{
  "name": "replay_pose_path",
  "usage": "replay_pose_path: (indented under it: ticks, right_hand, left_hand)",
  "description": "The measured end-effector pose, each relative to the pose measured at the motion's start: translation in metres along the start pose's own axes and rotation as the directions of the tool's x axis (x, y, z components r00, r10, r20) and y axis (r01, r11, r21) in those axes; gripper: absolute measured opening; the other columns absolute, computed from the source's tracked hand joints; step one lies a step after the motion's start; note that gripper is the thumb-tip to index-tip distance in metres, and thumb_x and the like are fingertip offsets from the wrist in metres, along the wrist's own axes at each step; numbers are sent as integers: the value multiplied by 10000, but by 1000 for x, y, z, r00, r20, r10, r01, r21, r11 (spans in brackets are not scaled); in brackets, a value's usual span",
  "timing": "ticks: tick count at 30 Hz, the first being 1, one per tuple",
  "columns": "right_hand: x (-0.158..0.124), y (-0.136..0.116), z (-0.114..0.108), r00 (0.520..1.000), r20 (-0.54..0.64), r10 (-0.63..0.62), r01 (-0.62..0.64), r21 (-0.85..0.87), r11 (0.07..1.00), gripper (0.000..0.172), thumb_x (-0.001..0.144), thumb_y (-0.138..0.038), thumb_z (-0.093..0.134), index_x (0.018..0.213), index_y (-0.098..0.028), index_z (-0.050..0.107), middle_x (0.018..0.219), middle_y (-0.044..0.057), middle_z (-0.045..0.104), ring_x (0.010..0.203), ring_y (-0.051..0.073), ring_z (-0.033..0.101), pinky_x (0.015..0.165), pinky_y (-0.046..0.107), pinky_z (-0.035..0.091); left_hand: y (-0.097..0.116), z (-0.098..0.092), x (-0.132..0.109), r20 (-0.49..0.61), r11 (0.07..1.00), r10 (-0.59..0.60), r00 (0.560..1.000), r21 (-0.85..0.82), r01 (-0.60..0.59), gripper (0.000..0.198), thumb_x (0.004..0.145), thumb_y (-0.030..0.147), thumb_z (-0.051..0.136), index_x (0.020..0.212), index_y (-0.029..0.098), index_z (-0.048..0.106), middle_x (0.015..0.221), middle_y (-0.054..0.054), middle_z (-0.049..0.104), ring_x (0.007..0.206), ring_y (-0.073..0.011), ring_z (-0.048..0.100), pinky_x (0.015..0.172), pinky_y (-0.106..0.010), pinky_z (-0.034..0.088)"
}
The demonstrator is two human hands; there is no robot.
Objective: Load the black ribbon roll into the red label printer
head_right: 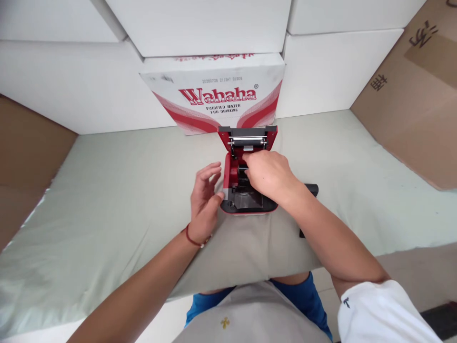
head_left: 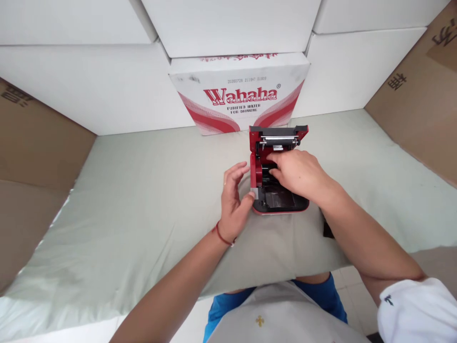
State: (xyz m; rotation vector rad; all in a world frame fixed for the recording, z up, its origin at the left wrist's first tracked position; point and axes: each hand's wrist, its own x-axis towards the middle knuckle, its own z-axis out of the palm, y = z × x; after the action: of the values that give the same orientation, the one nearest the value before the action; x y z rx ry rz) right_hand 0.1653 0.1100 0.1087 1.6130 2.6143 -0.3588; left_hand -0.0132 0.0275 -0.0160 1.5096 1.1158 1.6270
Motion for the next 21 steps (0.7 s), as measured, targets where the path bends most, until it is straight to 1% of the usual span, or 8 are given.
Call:
replay_pose_path:
  ticks: [3,5,7,10,13,17,19,21]
  right_hand:
    - [-24,10,0,955,-123,-269,292,243,925,304,1081,-217,608,1312,-217,806,1046,80,820,944,243,752,857,369,544]
    - [-46,18,0,873,-239,-426,484,306,820,288,1108,-201,577,1257,-198,824,1051,83,796,952,221,729,859,350,564]
    - [-66,23,3,804,-313,-506,585,268,765,285,1120,-177,557,1187,-178,834,1051,99,778,957,224,699,819,344,577]
    - [-85,26,11,771,-366,-520,608,184,772,270,1106,-125,566,1165,-152,828,1060,115,769,945,225,657,784,344,592]
    - [-90,25,19,766,-411,-494,593,157,790,277,1095,-95,564,1181,-141,823,1051,117,761,929,221,636,787,353,606]
    - [-85,27,16,754,-442,-486,604,177,777,264,1099,-112,569,1171,-176,814,1061,95,783,934,216,670,801,356,615]
    - [-77,29,7,740,-541,-400,560,165,812,268,1114,-159,570,1226,-224,804,1147,82,801,1002,225,700,892,386,620]
    - [-63,32,-5,734,-632,-248,423,140,895,316,1138,-235,541,1338,-272,782,1313,91,785,1158,268,710,1054,471,588]
  left_hand:
    - [22,-2,-9,-43,917,290,956,299,-265,466,955,130,640,1378,319,686,1391,-83,660,1363,-281,634,1219,-563,543]
    - [34,-2,-12,36,822,440,897,385,-418,486,919,52,607,1327,294,712,1307,-81,684,1283,-270,671,1133,-526,604]
    - [41,1,-13,135,726,537,832,429,-538,483,877,27,602,1280,263,728,1235,-85,713,1235,-272,692,1032,-482,643]
    - [45,6,-14,218,605,609,762,493,-625,421,832,42,637,1193,229,743,1058,-61,765,1098,-258,718,944,-446,625]
    - [45,11,-16,228,541,619,751,569,-619,321,835,66,686,1107,224,749,909,-27,785,978,-242,713,920,-441,572]
    - [44,12,-18,221,519,619,754,605,-604,226,869,111,756,1061,229,748,883,-23,805,945,-241,707,909,-442,544]
    - [42,11,-18,220,527,611,760,604,-598,264,871,115,765,1098,249,754,900,-13,812,947,-240,712,916,-445,534]
    - [41,10,-18,225,523,620,751,596,-610,334,866,121,768,1154,289,761,922,-1,818,941,-242,716,921,-451,517]
